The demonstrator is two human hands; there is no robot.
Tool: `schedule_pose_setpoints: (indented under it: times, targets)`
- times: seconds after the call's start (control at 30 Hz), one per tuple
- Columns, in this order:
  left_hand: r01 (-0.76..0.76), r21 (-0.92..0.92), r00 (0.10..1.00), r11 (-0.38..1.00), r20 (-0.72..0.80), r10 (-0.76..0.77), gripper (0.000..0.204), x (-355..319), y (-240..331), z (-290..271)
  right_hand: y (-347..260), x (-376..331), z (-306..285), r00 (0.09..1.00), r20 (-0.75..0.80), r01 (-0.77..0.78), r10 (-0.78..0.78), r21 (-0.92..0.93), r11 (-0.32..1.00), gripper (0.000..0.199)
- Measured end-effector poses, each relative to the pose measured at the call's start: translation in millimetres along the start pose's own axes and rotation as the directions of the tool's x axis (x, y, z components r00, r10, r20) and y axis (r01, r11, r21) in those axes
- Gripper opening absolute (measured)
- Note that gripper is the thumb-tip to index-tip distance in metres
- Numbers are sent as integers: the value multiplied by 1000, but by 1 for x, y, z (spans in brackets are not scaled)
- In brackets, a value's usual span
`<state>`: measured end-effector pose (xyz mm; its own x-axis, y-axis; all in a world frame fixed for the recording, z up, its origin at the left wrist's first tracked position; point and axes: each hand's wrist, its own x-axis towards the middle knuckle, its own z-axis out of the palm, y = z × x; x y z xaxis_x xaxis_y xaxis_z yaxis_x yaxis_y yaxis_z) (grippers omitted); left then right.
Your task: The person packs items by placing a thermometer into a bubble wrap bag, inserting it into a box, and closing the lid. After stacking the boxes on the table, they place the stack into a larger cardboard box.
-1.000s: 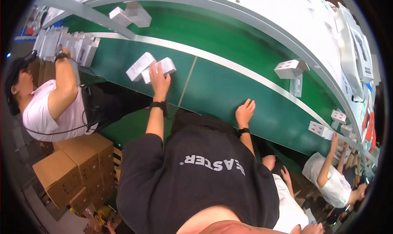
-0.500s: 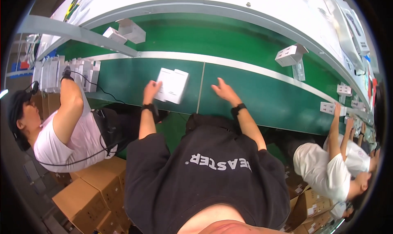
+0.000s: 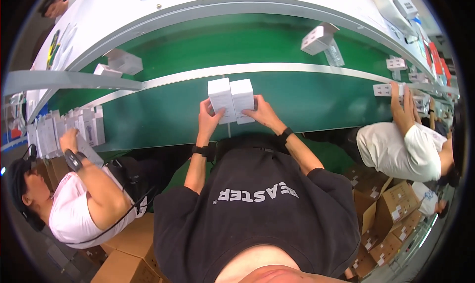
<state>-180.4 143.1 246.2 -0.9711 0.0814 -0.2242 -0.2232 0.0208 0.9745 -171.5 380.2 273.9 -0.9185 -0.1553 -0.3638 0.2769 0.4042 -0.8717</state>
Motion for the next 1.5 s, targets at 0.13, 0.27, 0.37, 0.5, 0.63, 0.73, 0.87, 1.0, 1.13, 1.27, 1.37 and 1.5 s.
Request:
schedule_pose_setpoints:
  times: [0.13,0.27,0.37,0.5,0.63,0.73,0.87,1.0,1.13,1.27,1.37,1.5]
  targets:
    - [-380,396,925,836,141,353,102,-12,52,56,9,-47,-32,951,-300,64,-76,-50,997,85]
    - [-504,492,863,710,327,386,108,-15,27,90,23,-71,-54,891,-406,150,-202,-157,976,92]
    - [-424,448,890,787,369,269,106,-7,35,111,24,-69,-81,870,-427,170,-247,-211,963,97]
    - [-301,453,918,839,377,126,97,-3,51,125,2,-77,-115,974,-186,-159,127,-167,973,102]
    - [-283,424,896,860,437,80,85,-3,52,133,35,-80,-121,972,-217,75,-85,-58,996,97]
    - [-76,252,912,965,409,-35,78,-6,49,137,48,-78,-126,980,-190,80,-63,88,993,90]
    - [-83,268,927,960,375,-25,74,-10,51,142,34,-83,-131,993,-112,-22,31,77,997,86]
    - [49,227,926,973,355,-129,73,-12,68,150,31,-77,-140,995,-77,-53,57,55,997,87]
    - [-58,220,951,974,310,-13,74,-17,57,151,48,-73,-134,897,-296,261,-328,-244,934,89]
    - [-65,85,984,994,169,50,73,-17,47,159,20,-90,-150,986,43,164,-163,-455,875,94]
    - [-39,168,971,985,238,-2,71,-9,46,157,16,-91,-144,990,-14,122,-142,-436,892,99]
    - [-101,183,990,978,114,81,71,-6,60,141,24,-92,-139,977,-58,169,-207,-387,906,103]
